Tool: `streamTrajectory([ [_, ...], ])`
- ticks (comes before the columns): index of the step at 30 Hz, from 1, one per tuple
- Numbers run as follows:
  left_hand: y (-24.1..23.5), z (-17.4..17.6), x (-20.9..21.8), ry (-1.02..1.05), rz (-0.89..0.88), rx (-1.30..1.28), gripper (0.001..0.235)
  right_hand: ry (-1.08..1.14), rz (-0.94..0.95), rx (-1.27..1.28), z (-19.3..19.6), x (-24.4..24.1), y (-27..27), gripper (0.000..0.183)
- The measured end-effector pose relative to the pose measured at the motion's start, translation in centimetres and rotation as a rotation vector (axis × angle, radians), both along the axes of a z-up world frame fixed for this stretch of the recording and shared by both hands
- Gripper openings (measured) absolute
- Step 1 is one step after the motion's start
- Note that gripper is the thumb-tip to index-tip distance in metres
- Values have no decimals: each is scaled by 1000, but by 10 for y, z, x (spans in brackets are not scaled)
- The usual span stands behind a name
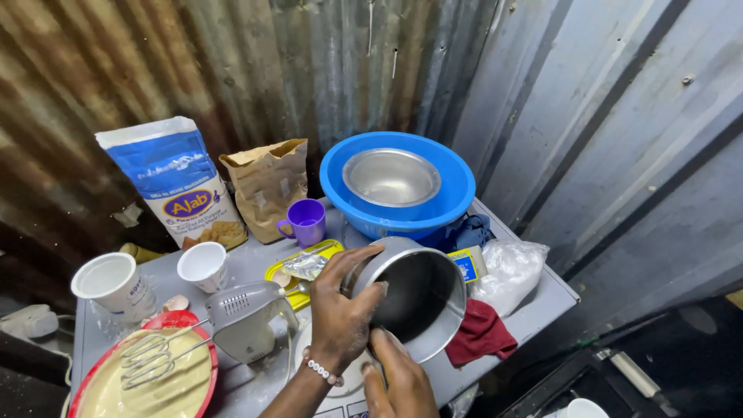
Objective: The person greases a circular baking tin with margarine, coats it with flour by shaking, and then pours cake batter from a red mixing bowl into the prepared tin using a spoon to assist.
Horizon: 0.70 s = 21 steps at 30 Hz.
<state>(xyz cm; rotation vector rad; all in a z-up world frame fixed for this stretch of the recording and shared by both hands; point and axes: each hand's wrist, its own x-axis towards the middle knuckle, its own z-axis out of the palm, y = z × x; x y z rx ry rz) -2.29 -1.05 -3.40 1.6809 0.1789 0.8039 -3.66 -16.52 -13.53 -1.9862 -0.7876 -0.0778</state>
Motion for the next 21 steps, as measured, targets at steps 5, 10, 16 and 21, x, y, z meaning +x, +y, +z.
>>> streamTrajectory([
  [5,2,2,-7,56,-79,-33,47,-690,97,-698,5,34,-34,24],
  [10,-3,-11,-2,36,-9,-150,43,-148,264,-370,4,18,-4,8],
  [16,-2,-16,-18,232,33,-281,50,194,484,-129,61,28,-38,50],
  [21,-17,-29,-22,244,30,-304,50,-214,122,-745,45,52,-34,26],
])
